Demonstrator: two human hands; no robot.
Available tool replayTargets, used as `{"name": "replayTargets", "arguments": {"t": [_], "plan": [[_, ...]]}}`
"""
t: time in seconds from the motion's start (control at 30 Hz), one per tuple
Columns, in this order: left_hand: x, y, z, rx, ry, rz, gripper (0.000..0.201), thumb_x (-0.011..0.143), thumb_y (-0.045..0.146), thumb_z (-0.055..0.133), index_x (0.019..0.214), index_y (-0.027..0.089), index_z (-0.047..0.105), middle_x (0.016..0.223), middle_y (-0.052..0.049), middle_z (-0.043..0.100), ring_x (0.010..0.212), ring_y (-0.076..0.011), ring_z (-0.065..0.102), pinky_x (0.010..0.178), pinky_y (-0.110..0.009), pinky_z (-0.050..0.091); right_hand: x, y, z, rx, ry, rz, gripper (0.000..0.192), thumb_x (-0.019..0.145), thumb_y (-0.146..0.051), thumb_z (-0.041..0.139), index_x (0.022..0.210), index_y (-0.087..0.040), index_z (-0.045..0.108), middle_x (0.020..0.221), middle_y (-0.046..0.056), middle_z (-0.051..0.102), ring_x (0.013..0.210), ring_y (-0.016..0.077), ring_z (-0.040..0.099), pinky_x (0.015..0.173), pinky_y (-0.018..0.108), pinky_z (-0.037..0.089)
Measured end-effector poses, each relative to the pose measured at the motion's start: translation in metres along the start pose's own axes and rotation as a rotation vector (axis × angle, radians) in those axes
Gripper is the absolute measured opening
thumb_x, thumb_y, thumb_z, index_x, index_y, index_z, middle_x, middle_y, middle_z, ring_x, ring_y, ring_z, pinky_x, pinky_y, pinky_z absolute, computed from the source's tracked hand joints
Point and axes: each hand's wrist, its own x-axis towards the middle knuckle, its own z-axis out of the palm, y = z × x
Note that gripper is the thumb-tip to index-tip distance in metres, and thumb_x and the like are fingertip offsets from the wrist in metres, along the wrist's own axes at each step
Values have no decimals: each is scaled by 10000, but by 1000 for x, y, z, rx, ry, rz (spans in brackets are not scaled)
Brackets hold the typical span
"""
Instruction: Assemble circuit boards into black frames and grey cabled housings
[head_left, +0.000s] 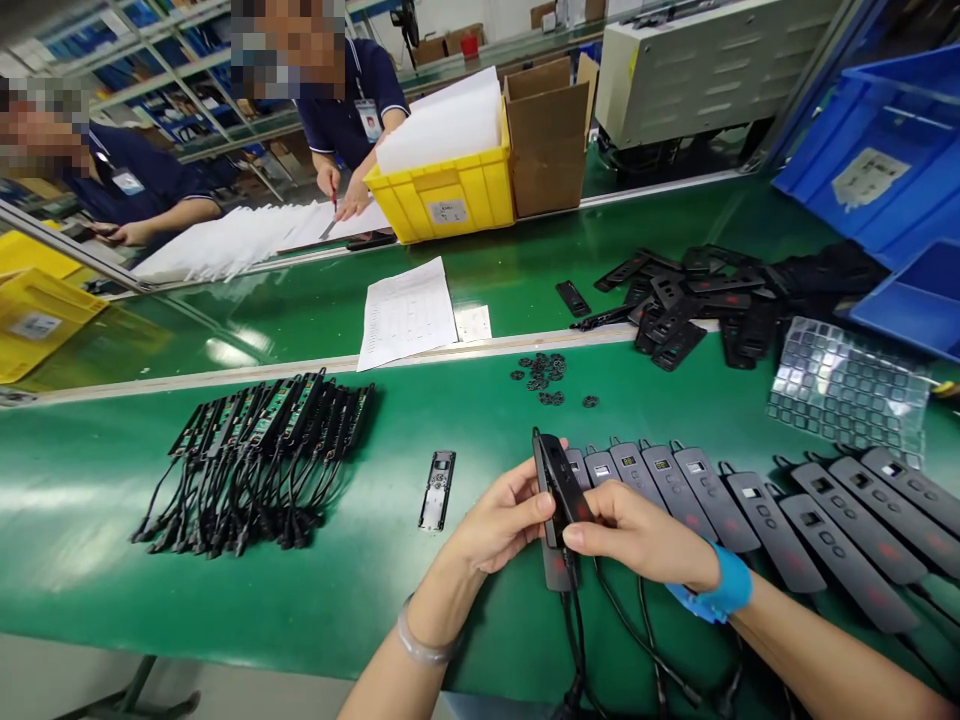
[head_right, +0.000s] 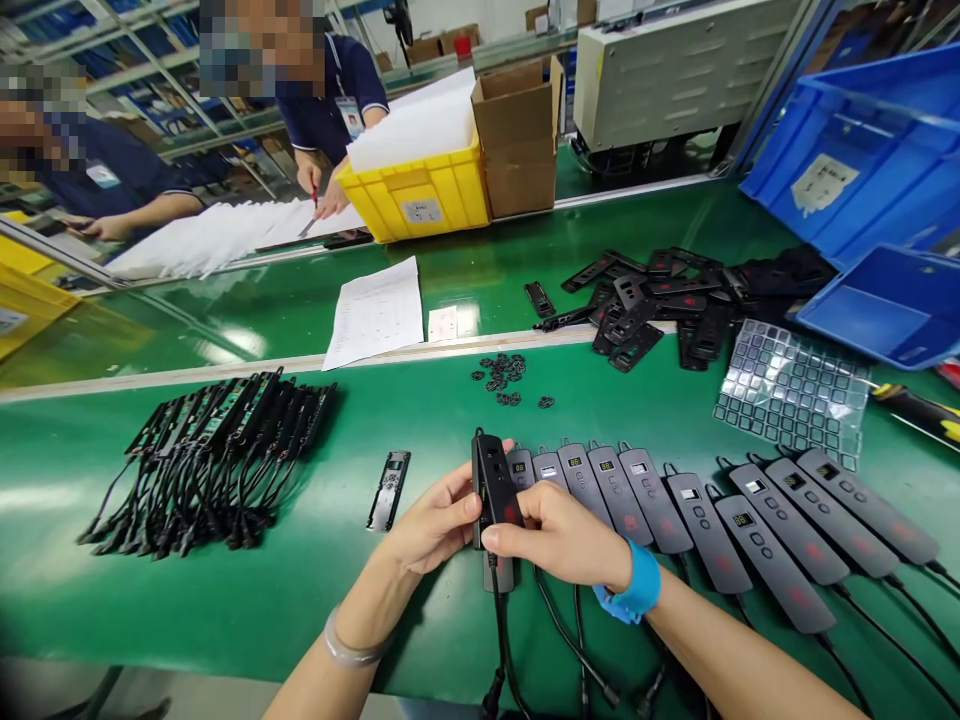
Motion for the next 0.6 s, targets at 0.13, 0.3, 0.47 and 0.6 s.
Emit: {"name": "replayTargets", "arguments": {"t": [0.13,0.3,0.47,0.6], "plan": [[0,-2,1,-24,-5,8,650,767,303,752,1356,243,484,1098,-83,619,962,-212,616,749,-242,499,0,0,-1,93,-15,-37,392,863,-374,526,568,-154,392,521,-51,246,463,57,178,440,237,137],[2,-2,1,-65,-15,2,514,779,289,740,1255,191,572,1020,-89,631,889,-194,630,741,-245,504,-3,4,-4,249,-8,-7,410,869,-437,421,564,-189,306,479,-59,225,423,63,154,414,237,132],[4,2,-1,-96,-13,13,356,766,281,745,1080,149,644,922,-80,646,773,-158,627,722,-244,504,-3,6,-9,333,12,7,458,848,-570,297,605,-187,359,507,-46,261,426,78,191,423,241,167],[4,1,1,-4,74,59,281,720,261,779,919,109,651,802,-59,639,690,-128,601,659,-213,499,-1,8,-2,163,7,75,469,908,-478,293,646,-144,493,579,8,406,480,97,298,453,244,230]]}}
